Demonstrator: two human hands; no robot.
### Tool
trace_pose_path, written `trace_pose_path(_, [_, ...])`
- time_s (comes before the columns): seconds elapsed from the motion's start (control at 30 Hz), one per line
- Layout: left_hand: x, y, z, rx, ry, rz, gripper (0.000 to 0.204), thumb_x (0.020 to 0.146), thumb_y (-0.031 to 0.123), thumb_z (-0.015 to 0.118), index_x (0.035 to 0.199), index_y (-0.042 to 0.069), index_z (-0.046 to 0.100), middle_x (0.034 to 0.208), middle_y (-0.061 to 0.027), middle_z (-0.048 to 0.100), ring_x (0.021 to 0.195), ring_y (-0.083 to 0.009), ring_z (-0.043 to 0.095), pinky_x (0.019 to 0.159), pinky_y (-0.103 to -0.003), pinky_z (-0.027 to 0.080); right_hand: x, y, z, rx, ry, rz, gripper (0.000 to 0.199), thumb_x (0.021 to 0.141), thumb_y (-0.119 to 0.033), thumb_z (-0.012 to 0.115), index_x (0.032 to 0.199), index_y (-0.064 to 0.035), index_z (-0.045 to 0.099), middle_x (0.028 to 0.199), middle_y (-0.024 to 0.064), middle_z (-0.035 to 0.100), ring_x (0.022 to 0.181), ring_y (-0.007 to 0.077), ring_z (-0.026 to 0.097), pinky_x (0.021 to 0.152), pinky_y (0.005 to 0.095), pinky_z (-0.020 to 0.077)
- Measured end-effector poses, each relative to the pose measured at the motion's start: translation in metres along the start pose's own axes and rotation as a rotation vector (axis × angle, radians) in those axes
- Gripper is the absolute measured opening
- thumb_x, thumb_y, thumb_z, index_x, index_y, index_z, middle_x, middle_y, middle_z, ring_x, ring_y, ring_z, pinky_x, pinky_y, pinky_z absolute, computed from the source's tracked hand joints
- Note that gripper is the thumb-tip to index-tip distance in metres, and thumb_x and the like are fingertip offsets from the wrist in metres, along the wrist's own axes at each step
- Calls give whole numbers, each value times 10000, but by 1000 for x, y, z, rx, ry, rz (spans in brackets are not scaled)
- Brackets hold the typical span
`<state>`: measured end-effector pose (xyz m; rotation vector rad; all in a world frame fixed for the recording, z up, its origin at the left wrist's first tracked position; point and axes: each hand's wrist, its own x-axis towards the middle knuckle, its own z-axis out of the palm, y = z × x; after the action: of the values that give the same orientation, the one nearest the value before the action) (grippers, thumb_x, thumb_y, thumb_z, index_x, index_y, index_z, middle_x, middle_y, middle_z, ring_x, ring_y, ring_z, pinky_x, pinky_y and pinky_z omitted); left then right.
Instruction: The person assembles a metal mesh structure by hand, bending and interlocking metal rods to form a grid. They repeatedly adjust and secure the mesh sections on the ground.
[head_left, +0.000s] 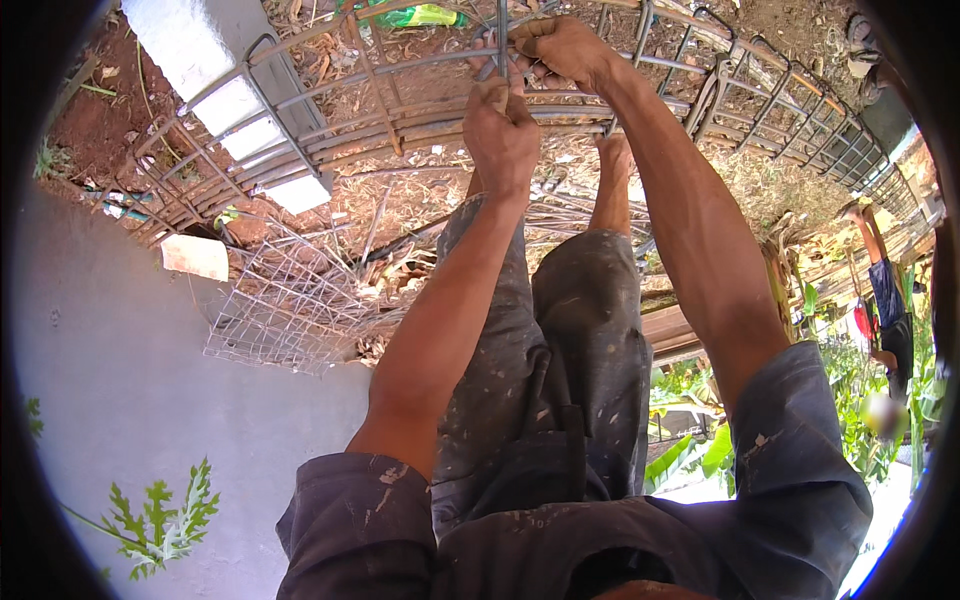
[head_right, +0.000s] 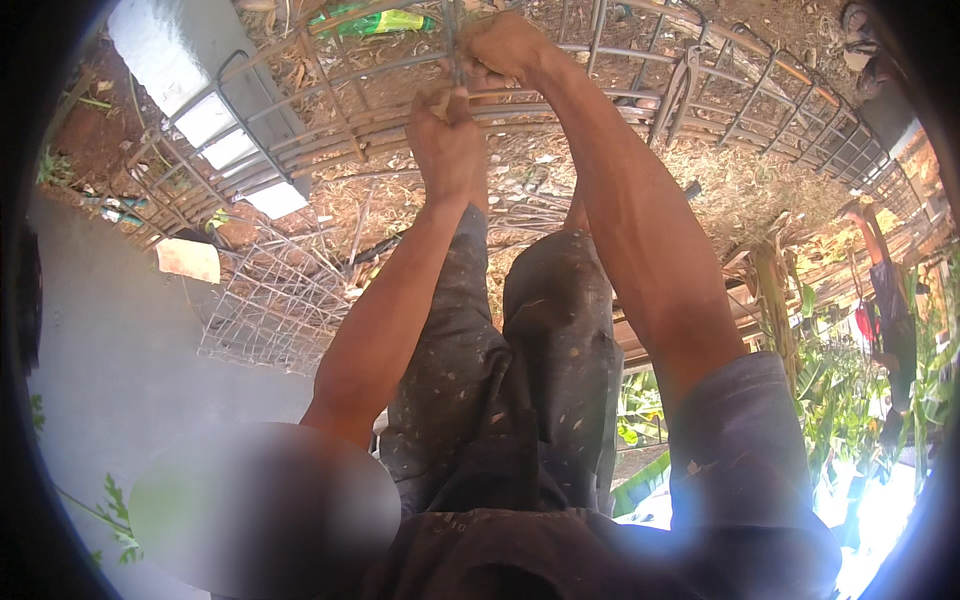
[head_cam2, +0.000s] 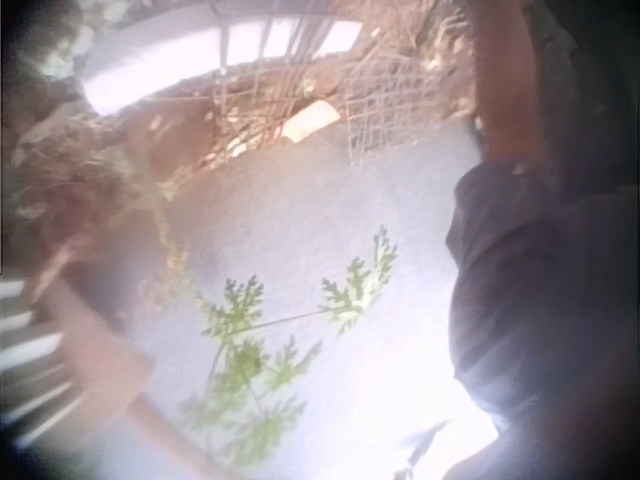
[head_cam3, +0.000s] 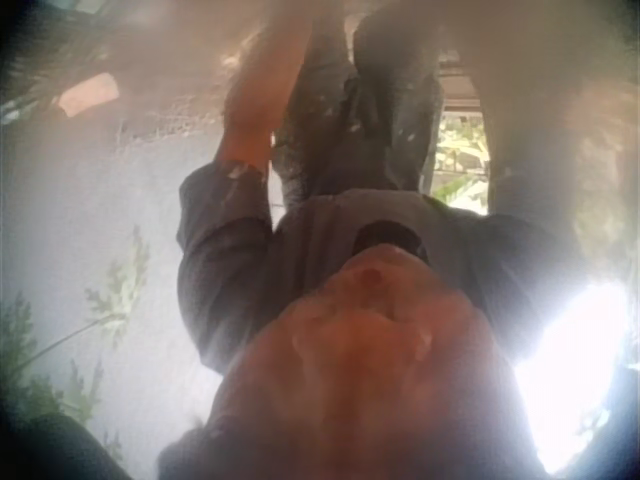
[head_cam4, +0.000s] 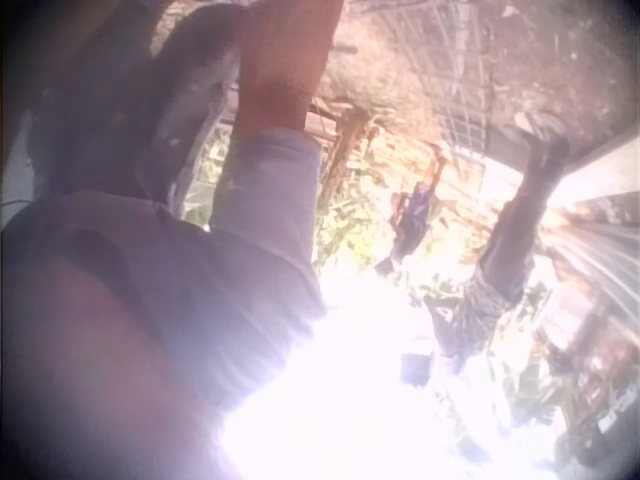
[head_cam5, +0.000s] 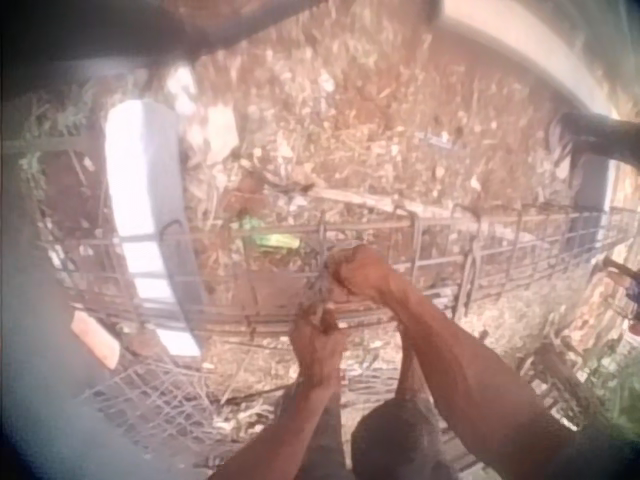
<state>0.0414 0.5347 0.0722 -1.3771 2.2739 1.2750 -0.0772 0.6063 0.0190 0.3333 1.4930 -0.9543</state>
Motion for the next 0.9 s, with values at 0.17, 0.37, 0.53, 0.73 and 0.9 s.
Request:
trace_pose_path(0.17, [19, 15, -20, -48, -214, 110, 191, 849, 121, 605, 957, -24, 667, 891, -214, 661, 857, -380, 636, 760, -419, 481, -9, -2, 1, -255, 76, -144, 360, 817, -128, 545, 1139, -37, 679, 751, 83, 653, 594, 145, 552, 592, 306, 490])
trace_pose_path(0.37, [69, 10, -32, 195, -281, 269, 186, 809, 151, 639, 900, 1, 700, 802, -184, 672, 796, -356, 649, 721, -417, 498, 5, 4, -3, -394, 49, -205, 325, 805, -170, 574, 1088, -78, 706, 816, 123, 695, 746, 212, 640, 734, 341, 502])
trace_pose_path(0.53, [130, 0, -28, 525, -384, 122, 270, 776, 309, 726, 913, 76, 731, 725, -153, 671, 726, -300, 657, 690, -392, 494, -4, 15, 18, -380, 264, -272, 297, 826, -277, 612, 1032, -90, 714, 773, 120, 688, 689, 212, 635, 700, 356, 503])
trace_pose_path(0.73, [142, -12, -11, 558, -526, 175, 170, 761, 314, 721, 873, 191, 757, 799, -102, 709, 802, -268, 680, 731, -380, 521, -4, 11, 31, -416, 419, -206, 322, 830, -305, 636, 1088, -114, 659, 698, 69, 661, 596, 198, 613, 629, 352, 500])
trace_pose_path(0.9, [153, -22, -2, 471, -643, 142, 205, 768, 282, 718, 946, 187, 756, 813, -106, 710, 751, -255, 671, 729, -365, 515, -12, 6, 32, -248, 372, -181, 294, 820, -339, 638, 1015, -119, 641, 695, 80, 697, 695, 212, 688, 700, 368, 544])
